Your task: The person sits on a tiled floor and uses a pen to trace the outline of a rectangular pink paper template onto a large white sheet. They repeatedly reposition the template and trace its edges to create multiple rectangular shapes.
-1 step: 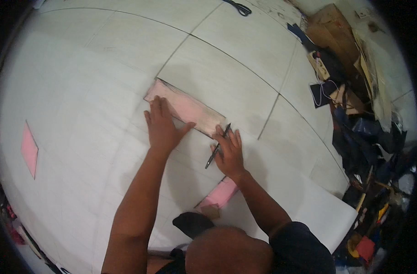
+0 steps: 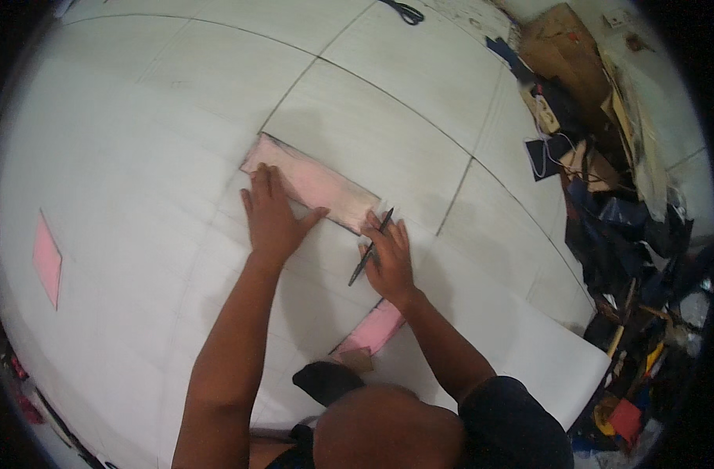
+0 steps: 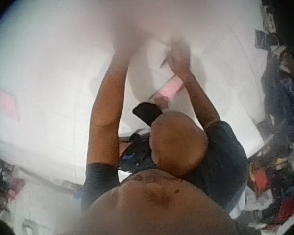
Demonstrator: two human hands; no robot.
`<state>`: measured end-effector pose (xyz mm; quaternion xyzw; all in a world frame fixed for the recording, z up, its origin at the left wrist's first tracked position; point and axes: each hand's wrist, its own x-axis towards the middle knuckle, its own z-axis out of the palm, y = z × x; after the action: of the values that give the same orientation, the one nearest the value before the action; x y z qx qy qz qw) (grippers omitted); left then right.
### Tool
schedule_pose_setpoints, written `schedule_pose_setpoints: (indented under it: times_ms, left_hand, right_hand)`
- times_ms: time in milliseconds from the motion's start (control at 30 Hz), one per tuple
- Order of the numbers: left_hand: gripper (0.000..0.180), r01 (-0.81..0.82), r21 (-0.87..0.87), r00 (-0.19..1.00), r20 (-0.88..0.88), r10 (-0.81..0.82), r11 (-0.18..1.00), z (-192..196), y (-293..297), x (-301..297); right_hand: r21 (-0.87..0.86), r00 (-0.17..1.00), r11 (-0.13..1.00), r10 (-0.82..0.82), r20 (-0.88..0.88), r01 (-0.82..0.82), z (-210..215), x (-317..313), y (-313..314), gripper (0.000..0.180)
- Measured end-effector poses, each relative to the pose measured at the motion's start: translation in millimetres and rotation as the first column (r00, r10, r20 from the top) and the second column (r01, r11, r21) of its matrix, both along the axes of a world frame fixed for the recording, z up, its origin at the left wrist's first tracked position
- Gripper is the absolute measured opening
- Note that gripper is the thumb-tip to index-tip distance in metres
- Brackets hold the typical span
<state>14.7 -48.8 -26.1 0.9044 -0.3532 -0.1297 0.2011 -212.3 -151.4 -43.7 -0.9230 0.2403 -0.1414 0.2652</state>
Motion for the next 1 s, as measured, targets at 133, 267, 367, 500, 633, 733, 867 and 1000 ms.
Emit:
schedule_pose_setpoints:
  times_ms: [133,267,367,500,633,733,867,1000]
  left_hand:
    - [0.119,-0.021,0.019,1.0,-0.014,0.022,1.0,1.6,-2.2,-1.9]
    - [0.12,-0.024,0.055,1.0,0.014,0.023,0.998,0.2,-6.9,-5.1]
    - [0.12,-0.023,0.059,0.999,0.035,0.021,0.998,-1.6,-7.2,-5.5]
    - [0.119,-0.028,0.042,0.999,0.018,0.027,0.999,-1.7,-9.1,-5.4]
    - [0.12,-0.02,0.04,0.999,0.034,0.019,0.999,-1.7,-6.5,-3.1]
    - [0.119,-0.018,0.026,0.998,0.056,0.016,1.0,-3.0,-5.8,-3.4]
    - [0.12,-0.012,0.042,1.0,0.012,0.011,0.999,2.0,-6.7,-2.3]
    - [0.114,-0.006,0.054,0.999,0.036,0.004,0.999,4.3,-5.0,-0.5]
  right_hand:
    - [0.122,0.984,0.99,-0.09,0.154,0.072,-5.1,-3.6,-1.2,0.032]
    - [0.225,0.967,0.968,-0.154,0.202,0.107,-9.4,-10.0,-4.5,0.029]
    - [0.24,0.967,0.965,-0.159,0.198,0.11,-15.4,-12.8,-4.4,0.028]
    - [0.25,0.968,0.961,-0.168,0.187,0.118,-13.6,-9.9,-3.0,0.029]
    - [0.131,0.989,0.989,-0.081,0.123,0.065,-4.5,-5.8,-3.9,0.033]
    - [0.104,0.99,0.993,-0.061,0.124,0.049,-4.4,-5.4,-5.1,0.033]
    - [0.062,0.994,0.997,-0.045,0.099,0.039,-2.3,-5.6,-4.0,0.032]
    - [0.059,0.996,0.998,-0.037,0.087,0.031,0.8,-4.8,-2.9,0.033]
